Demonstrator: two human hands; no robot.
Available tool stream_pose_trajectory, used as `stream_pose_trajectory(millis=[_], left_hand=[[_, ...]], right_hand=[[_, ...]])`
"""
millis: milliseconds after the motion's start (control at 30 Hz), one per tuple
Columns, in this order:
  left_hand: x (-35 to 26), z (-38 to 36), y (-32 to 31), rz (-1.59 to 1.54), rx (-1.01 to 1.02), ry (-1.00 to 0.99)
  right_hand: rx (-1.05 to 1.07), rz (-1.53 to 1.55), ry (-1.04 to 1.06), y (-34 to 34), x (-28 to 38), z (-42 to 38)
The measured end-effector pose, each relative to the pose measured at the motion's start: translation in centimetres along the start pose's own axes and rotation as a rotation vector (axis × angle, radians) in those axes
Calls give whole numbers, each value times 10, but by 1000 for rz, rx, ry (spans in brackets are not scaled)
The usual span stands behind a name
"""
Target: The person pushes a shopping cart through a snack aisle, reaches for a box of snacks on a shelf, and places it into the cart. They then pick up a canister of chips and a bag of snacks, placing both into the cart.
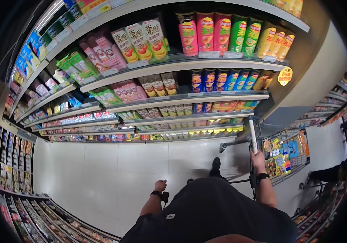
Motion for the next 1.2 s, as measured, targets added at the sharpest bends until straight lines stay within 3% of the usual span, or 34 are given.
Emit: stream_pose_trajectory(millis=[67,167,267,333,400,467,533,633,700,800,867,1033,1200], left_hand=[[-29,21,6,55,-8,-59],[-98,46,6,194,-47,-359],[-212,31,13,186,-131,-608],[-308,-3,25,130,-157,-778],[-402,-51,42,-249,-163,-911],[-488,-103,71,-306,-333,-1101],[-583,-199,112,-177,-533,-1424],[-662,-273,145,-339,-724,-1576],[-701,-281,157,-420,-771,-1597],[-733,-281,162,-381,-982,-1700],[-747,-272,159,-434,-901,-1702],[-761,-261,153,-410,-861,-1701],[-763,-240,145,-191,-1007,-1756]], right_hand=[[-9,-22,-17,4,4,-4],[-10,-54,-21,-2,-2,-2],[-25,-50,-4,3,1,-6],[-76,85,73,22,35,-12],[-230,128,300,25,42,-5],[-292,147,367,47,84,24],[-403,218,438,83,139,40],[-433,414,476,119,213,86],[-420,506,548,137,264,112],[-506,550,865,164,342,130],[-559,595,1048,183,384,132],[-604,710,1199,197,458,155],[-901,754,1317,201,486,165]])
Point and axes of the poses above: each hand's wrist, its own z-axis towards the middle knuckle, its own y-axis out of the back of the hand, x = y × z, the point moved 7 cm from there along z, towards the middle knuckle, and after that the axes turned 7 degrees about -x, right-handed, at the moved point
